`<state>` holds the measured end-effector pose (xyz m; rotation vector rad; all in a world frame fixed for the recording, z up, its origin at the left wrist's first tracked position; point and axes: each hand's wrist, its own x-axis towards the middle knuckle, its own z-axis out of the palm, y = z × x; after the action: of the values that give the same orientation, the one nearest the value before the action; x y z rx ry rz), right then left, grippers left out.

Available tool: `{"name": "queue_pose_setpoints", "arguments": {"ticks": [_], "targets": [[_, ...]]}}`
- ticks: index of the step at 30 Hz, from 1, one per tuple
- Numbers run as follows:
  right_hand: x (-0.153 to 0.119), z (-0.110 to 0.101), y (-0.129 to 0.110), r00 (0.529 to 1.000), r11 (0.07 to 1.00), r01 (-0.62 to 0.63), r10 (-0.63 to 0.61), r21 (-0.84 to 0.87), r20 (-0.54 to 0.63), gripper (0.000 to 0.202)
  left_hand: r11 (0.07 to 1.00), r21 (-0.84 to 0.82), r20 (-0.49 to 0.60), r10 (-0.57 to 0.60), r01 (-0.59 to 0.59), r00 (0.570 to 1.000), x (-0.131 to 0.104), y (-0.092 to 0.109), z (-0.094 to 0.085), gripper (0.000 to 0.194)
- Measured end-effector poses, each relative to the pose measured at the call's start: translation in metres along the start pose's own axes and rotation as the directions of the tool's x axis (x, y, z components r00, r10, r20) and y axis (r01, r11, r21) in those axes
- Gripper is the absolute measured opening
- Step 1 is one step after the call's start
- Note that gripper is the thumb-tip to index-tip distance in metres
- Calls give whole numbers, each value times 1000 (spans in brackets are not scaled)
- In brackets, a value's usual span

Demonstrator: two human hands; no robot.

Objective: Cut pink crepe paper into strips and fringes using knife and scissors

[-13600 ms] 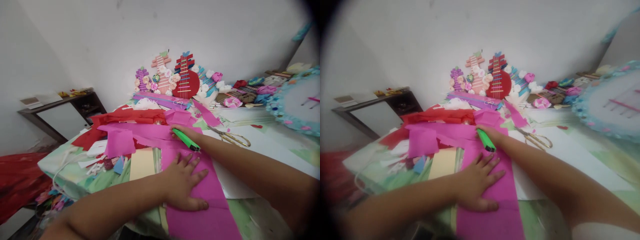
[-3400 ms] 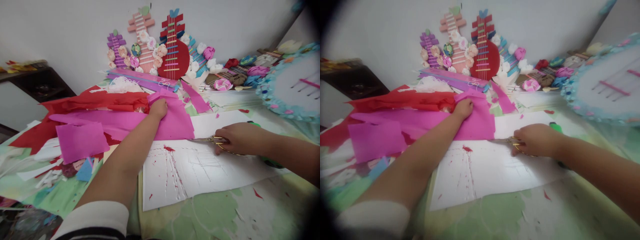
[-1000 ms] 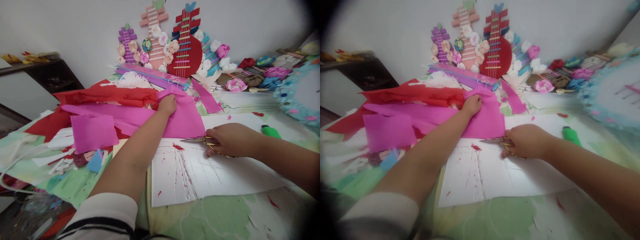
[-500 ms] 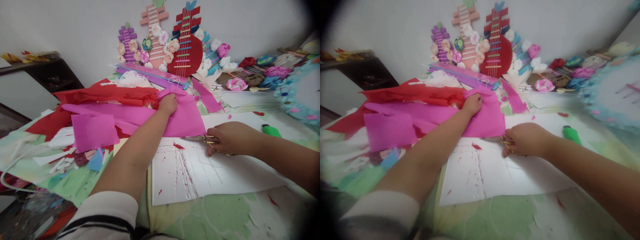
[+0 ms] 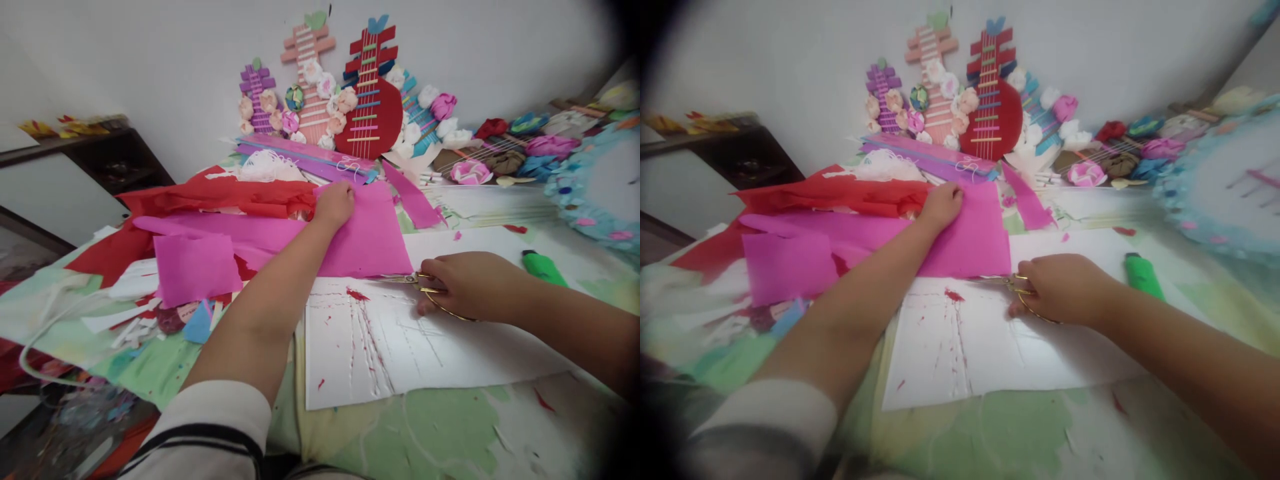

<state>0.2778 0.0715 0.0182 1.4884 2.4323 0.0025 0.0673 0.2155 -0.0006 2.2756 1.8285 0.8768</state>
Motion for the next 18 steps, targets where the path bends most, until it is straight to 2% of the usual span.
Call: {"name": "queue_pose_setpoints", "arguments": {"ticks": [4, 8, 10, 12, 15, 16, 18], "targets": [[-1, -2, 3, 1000, 1000, -6, 6, 1, 1, 36, 997, 16, -54, 79, -78, 995, 3, 18, -35, 17], [2, -5, -1, 999, 999, 49, -49, 6, -16, 40, 989, 65, -90, 141, -135, 986, -3, 38, -85, 17], [4, -8, -7, 996, 997, 79, -79, 19, -33, 44, 987, 99, -54, 135, -129, 989, -11, 46, -108, 19], [6, -10, -12, 994, 995, 98, -96, 32, -48, 50, 980, 133, 5, 145, -145, 989, -21, 50, -123, 20], [8, -11, -16, 995, 995, 87, -84, 45, -53, 58, 985, 126, 146, 97, -116, 985, -37, 48, -125, 32], [8, -11, -17, 996, 996, 81, -78, 45, -53, 60, 990, 120, 216, 50, -77, 975, -41, 45, -120, 45], [7, -11, -20, 995, 996, 80, -78, 36, -66, 61, 987, 158, 366, -72, 15, 928, -49, 40, -104, 71]]}}
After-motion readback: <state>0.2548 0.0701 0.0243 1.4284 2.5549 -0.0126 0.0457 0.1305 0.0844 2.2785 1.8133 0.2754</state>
